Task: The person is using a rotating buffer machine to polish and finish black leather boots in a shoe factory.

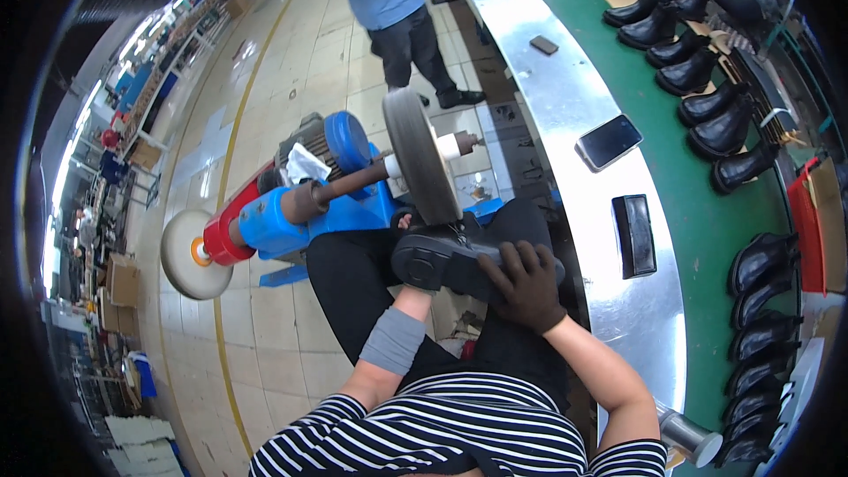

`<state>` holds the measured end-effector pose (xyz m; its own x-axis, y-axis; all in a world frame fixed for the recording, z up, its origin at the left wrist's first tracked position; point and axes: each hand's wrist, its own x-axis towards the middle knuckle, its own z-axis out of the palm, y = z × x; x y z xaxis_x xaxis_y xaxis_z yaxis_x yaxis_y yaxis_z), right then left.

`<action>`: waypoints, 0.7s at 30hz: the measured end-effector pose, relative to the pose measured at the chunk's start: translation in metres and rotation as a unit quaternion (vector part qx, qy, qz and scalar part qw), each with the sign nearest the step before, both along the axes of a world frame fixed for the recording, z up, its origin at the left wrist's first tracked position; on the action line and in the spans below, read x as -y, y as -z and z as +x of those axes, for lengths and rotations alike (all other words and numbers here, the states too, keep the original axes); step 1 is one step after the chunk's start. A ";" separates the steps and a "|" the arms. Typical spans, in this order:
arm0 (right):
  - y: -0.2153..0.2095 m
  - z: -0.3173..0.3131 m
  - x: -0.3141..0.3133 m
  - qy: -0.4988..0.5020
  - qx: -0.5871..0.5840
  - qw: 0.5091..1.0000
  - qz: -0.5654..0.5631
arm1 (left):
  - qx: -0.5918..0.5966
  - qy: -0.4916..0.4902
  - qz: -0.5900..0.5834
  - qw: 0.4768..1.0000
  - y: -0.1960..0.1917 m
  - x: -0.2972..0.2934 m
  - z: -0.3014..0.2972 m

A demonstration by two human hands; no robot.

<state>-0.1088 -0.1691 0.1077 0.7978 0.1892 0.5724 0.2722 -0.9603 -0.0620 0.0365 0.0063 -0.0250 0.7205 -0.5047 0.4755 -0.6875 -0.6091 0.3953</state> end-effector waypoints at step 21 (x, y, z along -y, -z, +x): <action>-0.025 -0.118 0.130 -0.022 0.032 0.304 0.952 | -0.592 0.345 -0.557 0.470 -0.221 0.084 -0.079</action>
<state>-0.2272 -0.2988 0.1324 0.7942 -0.5240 -0.3077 0.3422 0.8041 -0.4861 -0.0427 -0.0779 0.1960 0.6599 -0.7261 0.1933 0.5343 0.6343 0.5588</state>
